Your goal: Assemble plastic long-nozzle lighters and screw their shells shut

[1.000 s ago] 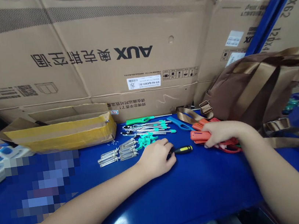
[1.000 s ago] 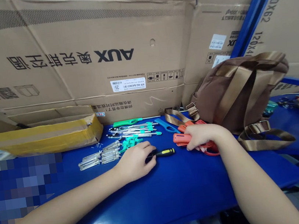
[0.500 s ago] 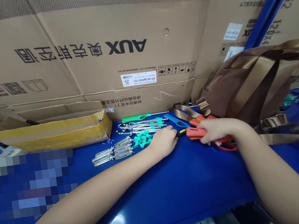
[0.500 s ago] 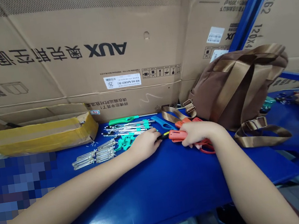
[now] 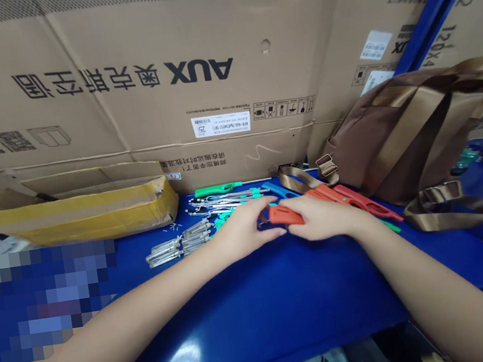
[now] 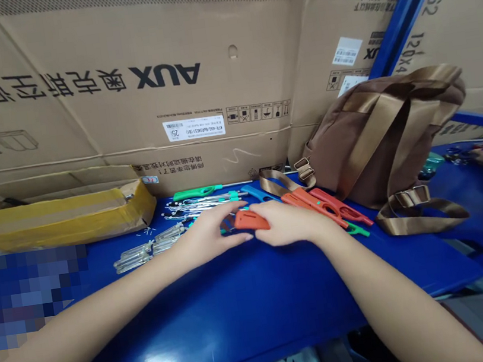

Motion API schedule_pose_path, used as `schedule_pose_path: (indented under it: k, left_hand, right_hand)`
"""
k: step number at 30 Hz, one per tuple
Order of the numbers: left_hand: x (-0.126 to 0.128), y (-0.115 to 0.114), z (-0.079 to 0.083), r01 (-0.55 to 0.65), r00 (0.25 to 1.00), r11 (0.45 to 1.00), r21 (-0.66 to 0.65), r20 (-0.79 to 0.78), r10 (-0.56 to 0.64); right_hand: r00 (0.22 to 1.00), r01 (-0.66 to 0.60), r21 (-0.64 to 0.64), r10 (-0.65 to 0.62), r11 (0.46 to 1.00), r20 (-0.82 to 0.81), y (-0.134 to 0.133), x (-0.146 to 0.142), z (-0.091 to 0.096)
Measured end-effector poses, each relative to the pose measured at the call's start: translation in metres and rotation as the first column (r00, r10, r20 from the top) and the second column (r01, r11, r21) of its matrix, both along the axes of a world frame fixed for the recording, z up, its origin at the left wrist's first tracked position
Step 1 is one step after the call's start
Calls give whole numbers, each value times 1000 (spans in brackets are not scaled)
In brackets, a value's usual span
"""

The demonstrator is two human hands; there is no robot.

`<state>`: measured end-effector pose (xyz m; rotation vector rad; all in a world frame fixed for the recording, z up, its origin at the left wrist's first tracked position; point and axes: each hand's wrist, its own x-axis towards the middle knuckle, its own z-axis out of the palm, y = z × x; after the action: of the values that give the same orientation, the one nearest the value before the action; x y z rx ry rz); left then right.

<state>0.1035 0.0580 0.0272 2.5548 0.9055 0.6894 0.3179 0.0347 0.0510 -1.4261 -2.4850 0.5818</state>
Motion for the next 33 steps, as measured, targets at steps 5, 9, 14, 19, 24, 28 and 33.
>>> schedule_pose_path:
  k: [5,9,14,19,24,28,33]
  left_hand:
    - [-59,-36,-7,-23,1000,986,-167,-20,20]
    - [-92,-49,-8,-48,990,980,-195,-139,20]
    - [-102,-48,-12,-66,996,973,-219,-81,49]
    - [-102,-48,-21,-83,995,977,-198,-68,71]
    - [-106,-45,-23,-96,995,976,-197,-46,88]
    - [-106,-42,-27,-121,993,976,-181,-36,116]
    - [-104,-43,-30,-145,989,968,-206,-9,146]
  right_hand:
    - [981,-194,-74,194,978,-13,-22,-48,-16]
    - [961,-275,-91,277,957,10,-26,-69,-16]
    - [966,-258,-66,260,964,10,-21,-84,-15]
    - [951,-309,14,309,951,0,-21,-77,-20]
    - [938,-313,62,318,948,-135,-10,-50,-24]
    - [942,-240,122,261,963,-209,-1,-44,-28]
    - [963,-113,140,143,984,-226,-3,-49,-32]
